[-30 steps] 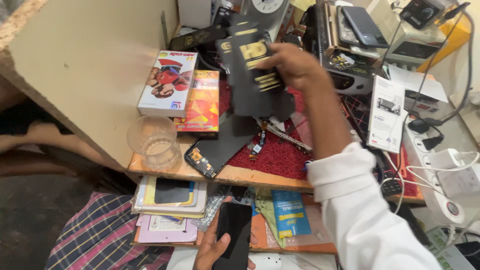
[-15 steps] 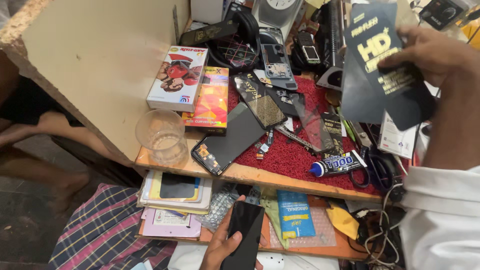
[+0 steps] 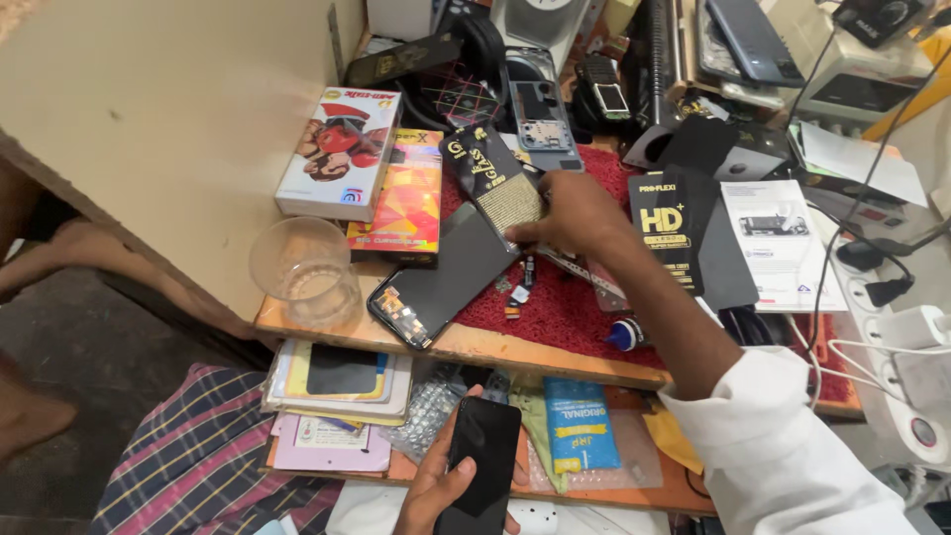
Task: The person applies adhesive along the edge of a smartphone, spreads it with a finger, wipes excess with a cloth, and then moves several boxes and phone parts on the workbench to clear space.
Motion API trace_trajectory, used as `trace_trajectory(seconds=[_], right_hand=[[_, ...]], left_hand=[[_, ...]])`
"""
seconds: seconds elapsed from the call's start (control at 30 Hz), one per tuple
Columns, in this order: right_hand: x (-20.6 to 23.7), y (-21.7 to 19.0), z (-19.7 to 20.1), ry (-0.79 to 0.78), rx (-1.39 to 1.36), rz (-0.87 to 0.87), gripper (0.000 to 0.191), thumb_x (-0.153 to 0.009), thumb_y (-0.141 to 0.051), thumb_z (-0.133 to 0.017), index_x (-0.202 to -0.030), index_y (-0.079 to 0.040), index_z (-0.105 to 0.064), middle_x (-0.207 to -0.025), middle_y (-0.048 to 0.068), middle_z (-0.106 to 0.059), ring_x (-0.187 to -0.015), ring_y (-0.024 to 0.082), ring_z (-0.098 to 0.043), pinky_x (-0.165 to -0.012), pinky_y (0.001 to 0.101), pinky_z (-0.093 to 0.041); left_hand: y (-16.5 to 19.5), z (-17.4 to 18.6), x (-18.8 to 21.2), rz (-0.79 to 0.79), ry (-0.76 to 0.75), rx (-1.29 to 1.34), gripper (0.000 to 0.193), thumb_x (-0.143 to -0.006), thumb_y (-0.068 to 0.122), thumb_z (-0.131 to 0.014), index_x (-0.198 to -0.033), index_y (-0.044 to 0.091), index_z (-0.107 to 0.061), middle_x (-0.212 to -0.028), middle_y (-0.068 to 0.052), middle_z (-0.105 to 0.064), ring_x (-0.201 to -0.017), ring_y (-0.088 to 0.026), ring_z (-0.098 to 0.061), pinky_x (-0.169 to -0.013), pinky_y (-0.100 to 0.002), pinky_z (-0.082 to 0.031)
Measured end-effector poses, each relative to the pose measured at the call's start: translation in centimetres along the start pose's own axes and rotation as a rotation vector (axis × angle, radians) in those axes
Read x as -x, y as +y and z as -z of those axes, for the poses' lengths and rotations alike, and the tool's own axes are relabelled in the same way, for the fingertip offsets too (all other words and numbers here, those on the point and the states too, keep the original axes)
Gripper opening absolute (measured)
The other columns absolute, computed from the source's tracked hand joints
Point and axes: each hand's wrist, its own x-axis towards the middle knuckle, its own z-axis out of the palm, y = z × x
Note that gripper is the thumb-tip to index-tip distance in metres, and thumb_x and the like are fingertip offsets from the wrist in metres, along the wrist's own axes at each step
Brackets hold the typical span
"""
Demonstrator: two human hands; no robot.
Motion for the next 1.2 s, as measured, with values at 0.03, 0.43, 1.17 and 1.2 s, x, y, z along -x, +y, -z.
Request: trace_trajectory(seconds=[0.03,0.43,1.17,1.2], right_hand=[[0.0,0.5,0.5,0.034,-0.106,0.023,0.068,-0.072,-0.036,-0.090,-0.124,0.000,-0.064,-0.116,0.019,-0.070,-0.104,0.028,-0.070,-0.089,0.0393,-0.055],[19.9,9.4,6.9,0.175,-1.145,-0.115,0.040,-0.090,-0.016,-0.064,-0.113,0.015,-0.069,-0.084,0.016,-0.075,-0.053,0.015,-0.060,-0.047,0.0261,-0.048],[36.0,16.7,5.4,0.332,-1.071,-0.284,0.041,-0.096,0.001,-0.064,-0.134,0.018,-0.059,-0.104,0.031,-0.076,-0.096,0.029,-0.078,-0.082,0.0397,-0.062],[36.0,16.7,5.5,0.330,-1.074,-0.293,0.041,-0.097,0.001,-0.064,-0.134,0.017,-0.059,-0.107,0.031,-0.075,-0.096,0.030,-0.079,-0.081,0.0410,-0.063]], left_hand=[[0.0,0.4,0.2,0.002,0.006,-0.010,0.087,-0.090,0.016,-0.059,-0.163,0.013,-0.011,-0.138,-0.027,-0.054,-0.103,-0.038,-0.071,-0.064,-0.052,-0.067],[-7.9,13.7,-4.4,-0.316,-0.222,-0.543,0.091,-0.093,0.030,-0.065,-0.161,-0.008,-0.016,-0.171,-0.022,-0.021,-0.156,-0.034,-0.029,-0.126,-0.043,-0.017],[-5.5,7.3,-2.3,0.040,-0.233,-0.308,0.089,-0.097,0.027,-0.059,-0.167,0.013,-0.006,-0.154,-0.031,-0.046,-0.125,-0.044,-0.064,-0.091,-0.054,-0.054],[-5.8,8.4,-2.9,-0.071,-0.275,-0.482,0.087,-0.098,0.026,-0.058,-0.169,0.009,-0.010,-0.156,-0.031,-0.046,-0.134,-0.041,-0.058,-0.105,-0.049,-0.045]])
